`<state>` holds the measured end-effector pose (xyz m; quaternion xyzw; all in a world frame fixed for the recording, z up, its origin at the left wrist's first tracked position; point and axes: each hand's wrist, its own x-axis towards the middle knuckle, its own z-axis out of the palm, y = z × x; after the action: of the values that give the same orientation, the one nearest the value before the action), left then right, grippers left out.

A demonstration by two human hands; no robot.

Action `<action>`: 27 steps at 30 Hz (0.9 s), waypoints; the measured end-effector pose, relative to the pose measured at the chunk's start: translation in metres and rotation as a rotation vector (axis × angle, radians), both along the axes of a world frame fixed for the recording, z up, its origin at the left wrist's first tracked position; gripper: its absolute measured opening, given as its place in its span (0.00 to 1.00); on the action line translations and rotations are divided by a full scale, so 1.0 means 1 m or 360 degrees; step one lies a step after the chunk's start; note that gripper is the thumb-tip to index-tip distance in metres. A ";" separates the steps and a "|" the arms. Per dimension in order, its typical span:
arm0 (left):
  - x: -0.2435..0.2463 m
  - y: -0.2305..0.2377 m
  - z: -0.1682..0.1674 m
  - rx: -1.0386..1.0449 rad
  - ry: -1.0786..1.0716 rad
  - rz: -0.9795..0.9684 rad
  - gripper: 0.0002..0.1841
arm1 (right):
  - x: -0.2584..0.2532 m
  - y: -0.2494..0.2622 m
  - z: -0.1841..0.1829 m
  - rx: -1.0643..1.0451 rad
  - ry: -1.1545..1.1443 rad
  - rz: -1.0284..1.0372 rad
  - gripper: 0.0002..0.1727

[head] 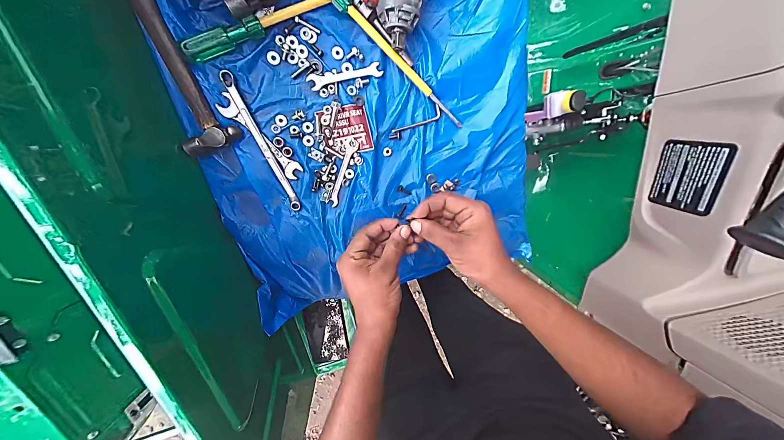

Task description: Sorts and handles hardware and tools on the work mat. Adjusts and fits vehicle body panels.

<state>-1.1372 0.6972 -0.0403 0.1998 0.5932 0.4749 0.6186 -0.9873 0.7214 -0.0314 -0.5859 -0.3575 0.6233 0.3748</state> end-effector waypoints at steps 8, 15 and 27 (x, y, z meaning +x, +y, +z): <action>0.005 -0.012 0.004 0.0128 -0.0095 0.0075 0.09 | -0.006 -0.015 0.002 -0.0056 0.0055 -0.0152 0.08; 0.006 -0.022 -0.001 0.0180 -0.0123 0.0077 0.09 | -0.007 -0.028 0.003 -0.0053 0.0074 -0.0241 0.07; 0.011 -0.028 0.001 -0.0016 -0.0240 -0.0006 0.15 | 0.004 -0.039 0.004 0.0167 -0.0014 0.0057 0.06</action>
<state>-1.1263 0.6695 -0.0395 0.1614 0.5469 0.4844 0.6635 -0.9831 0.6829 -0.0269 -0.5617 -0.4018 0.6075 0.3924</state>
